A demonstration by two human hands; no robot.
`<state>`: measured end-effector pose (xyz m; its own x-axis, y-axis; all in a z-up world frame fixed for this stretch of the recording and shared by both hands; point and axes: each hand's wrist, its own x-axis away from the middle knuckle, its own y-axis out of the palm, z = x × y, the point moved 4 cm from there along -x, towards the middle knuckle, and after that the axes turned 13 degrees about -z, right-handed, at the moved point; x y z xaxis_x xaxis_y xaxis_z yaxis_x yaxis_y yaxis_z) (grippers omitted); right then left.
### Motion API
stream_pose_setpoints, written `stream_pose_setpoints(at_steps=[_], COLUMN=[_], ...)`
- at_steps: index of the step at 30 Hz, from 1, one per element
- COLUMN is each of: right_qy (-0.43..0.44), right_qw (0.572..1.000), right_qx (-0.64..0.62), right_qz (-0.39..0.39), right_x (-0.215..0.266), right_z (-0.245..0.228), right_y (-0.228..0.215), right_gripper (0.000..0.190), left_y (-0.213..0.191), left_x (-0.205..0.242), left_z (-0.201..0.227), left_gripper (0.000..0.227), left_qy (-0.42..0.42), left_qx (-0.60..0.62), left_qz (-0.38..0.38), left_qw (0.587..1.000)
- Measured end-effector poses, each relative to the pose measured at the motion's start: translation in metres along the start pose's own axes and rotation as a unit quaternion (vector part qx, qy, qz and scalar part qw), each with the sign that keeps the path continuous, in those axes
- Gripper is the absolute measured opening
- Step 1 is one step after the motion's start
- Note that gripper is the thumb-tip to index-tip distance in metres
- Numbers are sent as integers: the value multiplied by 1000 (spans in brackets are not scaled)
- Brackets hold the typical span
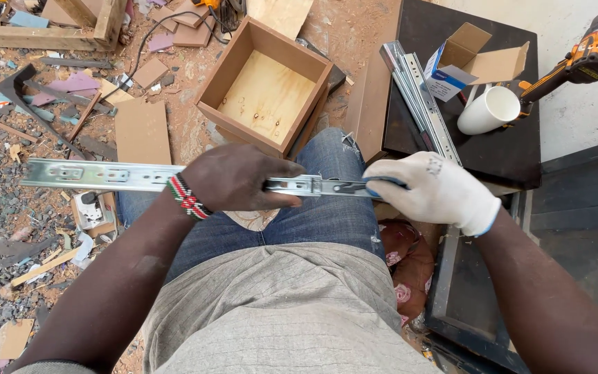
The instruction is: The person sits on the ground and unpacks metal drawer slides from a cardboard box, separating the slide members and removing packaging. They then align a slide against the side of a wooden drawer box and drive screws into it using a cordless drill.
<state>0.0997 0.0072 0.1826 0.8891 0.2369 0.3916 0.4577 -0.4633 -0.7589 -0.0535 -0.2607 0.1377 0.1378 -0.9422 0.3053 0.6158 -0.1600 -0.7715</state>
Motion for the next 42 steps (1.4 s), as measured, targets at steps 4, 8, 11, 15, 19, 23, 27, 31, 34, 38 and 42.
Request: stream_pose_setpoints(at_steps=[4,8,11,15,19,23,27,31,34,38,42], right_qy=[104,56,32,-34,-88,-86,-87,-11,33,99,251], right_qw=[991,930,906,900,919,944,941,935,932,910,892], right_qx=[-35,-299,-365,-401,-350,-241,-157,-187,-211,-265,-276], right_qz=[83,206,213,170,161,207,289,301,294,302,255], right_x=[38,26,-9,-55,-51,-39,-24,-17,-10,10,45], right_z=[49,65,15,-60,-106,-96,-86,-65,-50,-24,15], right_y=[4,25,45,61,56,55,62,69,68,80,99], right_gripper=[28,28,30,44,72,34,25,30,33,36,44], left_y=[-8,-40,-66,-87,-107,-101,-78,-40,-11,15,24], left_x=[44,58,55,31,22,-3,-36,-75,-102,-112,-97], left_z=[-57,-40,0,-2,10,-7,-19,8,17,10,16], left_gripper=[66,48,49,48,41,48,57,57,49,33,43], left_qy=[-171,-33,114,229,331,292,224,189,154,109,70], left_qx=[-23,129,208,253,375,461,573,640,620,594,512], left_qz=[33,239,340,479,520,539,547,497,460,450,407], left_qw=[984,962,910,809,692,642,568,554,617,658,753])
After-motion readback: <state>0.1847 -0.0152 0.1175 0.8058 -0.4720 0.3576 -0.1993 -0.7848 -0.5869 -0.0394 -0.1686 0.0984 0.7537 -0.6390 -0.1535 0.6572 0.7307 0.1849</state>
